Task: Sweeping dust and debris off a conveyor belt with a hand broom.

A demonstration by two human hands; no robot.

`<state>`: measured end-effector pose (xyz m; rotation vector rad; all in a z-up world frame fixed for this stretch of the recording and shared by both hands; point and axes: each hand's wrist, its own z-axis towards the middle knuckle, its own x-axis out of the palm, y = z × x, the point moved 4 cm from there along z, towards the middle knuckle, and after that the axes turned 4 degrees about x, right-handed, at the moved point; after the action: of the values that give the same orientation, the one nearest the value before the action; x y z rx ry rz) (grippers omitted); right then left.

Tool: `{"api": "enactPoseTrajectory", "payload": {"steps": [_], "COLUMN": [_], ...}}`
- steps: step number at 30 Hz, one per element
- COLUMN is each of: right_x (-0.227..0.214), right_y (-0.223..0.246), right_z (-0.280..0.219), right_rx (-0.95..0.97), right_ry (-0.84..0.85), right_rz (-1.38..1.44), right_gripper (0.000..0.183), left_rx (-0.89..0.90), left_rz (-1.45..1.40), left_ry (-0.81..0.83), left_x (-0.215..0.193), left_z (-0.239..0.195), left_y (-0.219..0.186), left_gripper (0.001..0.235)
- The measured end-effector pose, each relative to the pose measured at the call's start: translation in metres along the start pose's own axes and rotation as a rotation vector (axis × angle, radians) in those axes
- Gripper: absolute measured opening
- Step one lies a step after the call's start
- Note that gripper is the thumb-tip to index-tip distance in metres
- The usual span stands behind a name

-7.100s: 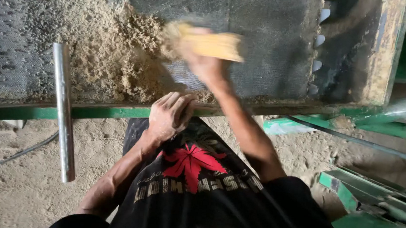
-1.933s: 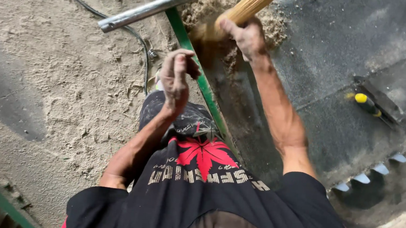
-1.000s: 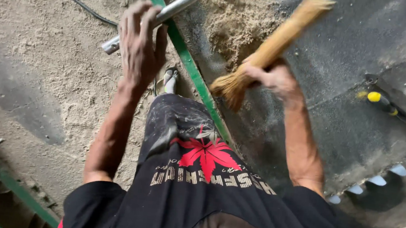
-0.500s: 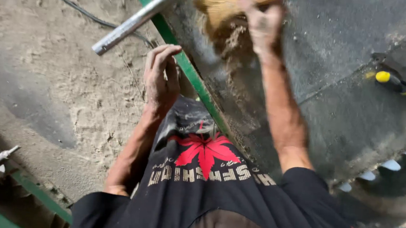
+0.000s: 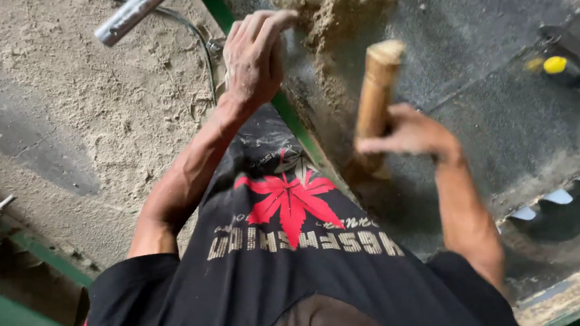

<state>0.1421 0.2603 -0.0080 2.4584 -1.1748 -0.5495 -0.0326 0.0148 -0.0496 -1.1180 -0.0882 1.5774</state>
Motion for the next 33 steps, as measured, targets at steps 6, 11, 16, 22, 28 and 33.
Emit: {"api": "enactPoseTrajectory", "payload": {"steps": [6, 11, 16, 22, 28, 33], "right_x": [-0.026, -0.052, -0.028, -0.002, -0.032, -0.067], "right_y": [0.077, 0.096, 0.069, 0.029, 0.055, 0.093], "right_z": [0.055, 0.041, -0.046, -0.048, 0.006, 0.077], "right_rx": [0.114, -0.815, -0.816, -0.609, -0.441, -0.737], "right_ry": [-0.255, -0.749, -0.721, -0.296, -0.437, -0.269], "right_rz": [-0.125, 0.073, 0.06, 0.066, 0.068, 0.104], "right_gripper": [0.062, 0.024, 0.02, 0.028, 0.033, 0.026], "left_rx": [0.019, 0.014, 0.043, -0.019, 0.044, -0.01], "left_rz": [-0.012, 0.005, -0.026, -0.008, -0.079, -0.064], "left_ry": [-0.058, -0.039, -0.016, 0.061, 0.01, -0.033], "left_x": [-0.013, -0.019, 0.002, -0.012, -0.029, -0.022], "left_z": [0.008, 0.009, -0.006, 0.004, 0.02, 0.01], "left_y": [-0.012, -0.017, 0.003, -0.008, -0.027, -0.018], "left_gripper": [0.024, 0.021, 0.023, 0.023, 0.023, 0.022]}}
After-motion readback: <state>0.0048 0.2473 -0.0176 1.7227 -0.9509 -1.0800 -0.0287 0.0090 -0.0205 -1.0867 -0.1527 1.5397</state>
